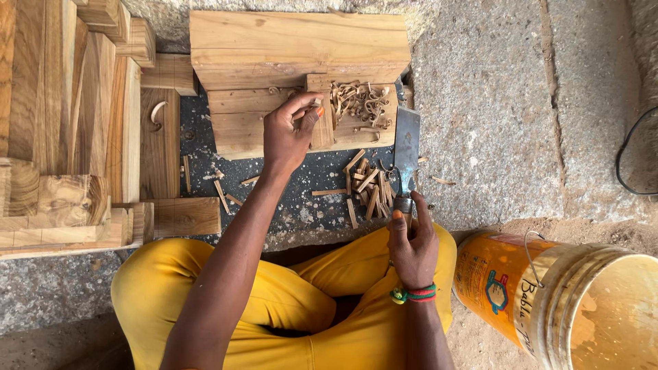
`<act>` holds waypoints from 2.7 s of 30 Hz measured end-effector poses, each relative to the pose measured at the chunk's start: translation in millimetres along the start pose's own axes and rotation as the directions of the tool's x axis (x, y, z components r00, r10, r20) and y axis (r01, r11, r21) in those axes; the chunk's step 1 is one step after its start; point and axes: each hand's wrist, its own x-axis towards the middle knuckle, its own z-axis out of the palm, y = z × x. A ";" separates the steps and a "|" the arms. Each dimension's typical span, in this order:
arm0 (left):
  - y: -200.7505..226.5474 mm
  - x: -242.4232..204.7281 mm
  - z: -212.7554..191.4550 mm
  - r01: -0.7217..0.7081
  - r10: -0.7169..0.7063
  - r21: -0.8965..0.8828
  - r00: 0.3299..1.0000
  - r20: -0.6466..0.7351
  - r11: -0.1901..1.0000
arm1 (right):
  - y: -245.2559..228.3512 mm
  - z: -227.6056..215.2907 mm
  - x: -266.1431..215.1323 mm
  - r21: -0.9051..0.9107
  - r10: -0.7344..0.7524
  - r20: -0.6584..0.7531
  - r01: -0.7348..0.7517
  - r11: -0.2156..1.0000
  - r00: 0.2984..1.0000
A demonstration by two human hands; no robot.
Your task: The person sits on the floor and uses a chisel to carve a small piece of wood. They hold the wood with their left hand and the chisel with their right hand, carefully shaping the wood and creating shavings.
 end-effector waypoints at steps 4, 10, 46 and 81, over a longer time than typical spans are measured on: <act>-1.5 0.1 -2.0 -0.035 0.034 -0.079 0.999 -0.011 0.996 | -0.7 -1.5 -0.5 -0.057 -0.006 -0.002 0.006 0.998 1.000; 22.0 7.6 -10.3 0.357 -0.359 -0.254 0.932 0.043 0.899 | 1.1 -1.4 -1.1 -0.065 -0.025 -0.002 0.025 0.998 1.000; 16.1 5.7 -17.5 0.226 -0.277 -0.381 0.957 -0.084 0.897 | 4.7 -0.1 1.6 -0.215 -0.033 -0.028 0.027 0.976 0.999; -8.2 -6.3 -9.2 -0.333 0.178 0.703 0.941 0.287 0.628 | 3.3 0.4 -5.8 -0.350 -0.112 0.019 0.111 0.930 0.994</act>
